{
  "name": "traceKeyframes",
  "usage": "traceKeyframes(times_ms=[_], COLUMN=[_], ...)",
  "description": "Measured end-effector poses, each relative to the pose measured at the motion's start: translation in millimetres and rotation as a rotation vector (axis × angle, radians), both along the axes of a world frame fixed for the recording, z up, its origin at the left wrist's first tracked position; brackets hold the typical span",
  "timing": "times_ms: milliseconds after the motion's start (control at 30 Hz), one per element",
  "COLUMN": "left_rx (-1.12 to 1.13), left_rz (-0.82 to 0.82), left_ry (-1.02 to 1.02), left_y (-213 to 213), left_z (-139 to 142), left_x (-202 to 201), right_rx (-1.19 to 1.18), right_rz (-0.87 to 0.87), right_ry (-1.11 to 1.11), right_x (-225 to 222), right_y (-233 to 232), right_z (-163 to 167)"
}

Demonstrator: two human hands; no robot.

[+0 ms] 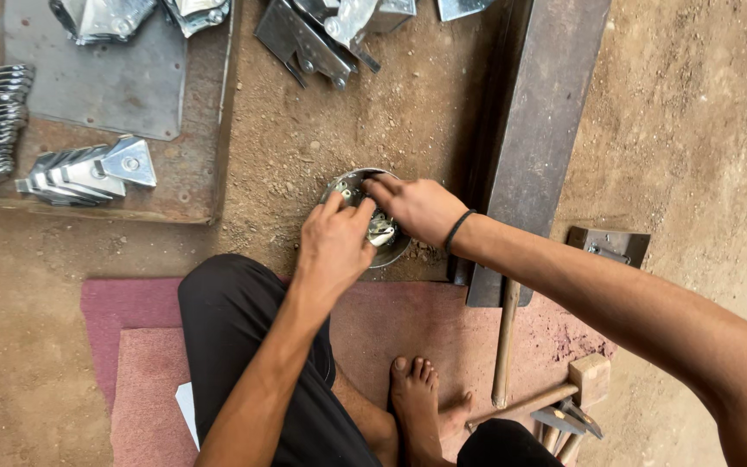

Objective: The person sits on the ground and hammers small galvanized metal brackets flat on a long steel beam anvil, inserting nails/rivets and folding the pieces by hand. They then gather the finished brackets and arrange them in a metal tray with other formed metal parts.

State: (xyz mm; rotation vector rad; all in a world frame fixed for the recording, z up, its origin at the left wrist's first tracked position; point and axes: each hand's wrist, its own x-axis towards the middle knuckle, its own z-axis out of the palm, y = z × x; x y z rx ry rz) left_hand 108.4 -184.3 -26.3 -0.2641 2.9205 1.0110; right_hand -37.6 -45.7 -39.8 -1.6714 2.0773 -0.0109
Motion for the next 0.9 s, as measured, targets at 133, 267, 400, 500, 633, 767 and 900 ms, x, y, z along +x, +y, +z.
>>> traceKeyframes(times_ms=[133,267,400,500,633,767,900], left_rx=[0.255,0.456,0.681,0.725,0.746,0.778,0.822], left_rz=[0.036,0.125,0.17,0.195,0.219,0.248,0.261], left_ry=[0.085,0.067,0.137,0.119,0.057,0.026,0.064], left_y=[-16.0,-27.5,-35.1,-36.9,-33.5,-27.6,-25.7], left_z=[3.2,2.6,2.8,2.7,0.5,-1.4,-0.8], left_x=[14.5,14.8,8.5,4.9,2.3,3.7,7.6], right_rx=[-0.205,-0.003,0.006,0.007,-0.101,-0.099,-0.055], right_rz=[0.256,0.25,0.16,0.046,-0.166,-0.415,-0.468], right_ry=[0.165,0.071,-0.069,-0.118,-0.174,-0.282,-0.315], right_x=[11.7,9.6,0.3,-0.6,3.4,6.3,2.0], right_y=[5.8,6.7,11.6,19.2,23.5,22.7,28.9], right_z=[-11.1,-19.4,-11.8,4.8,26.5,39.4,54.6])
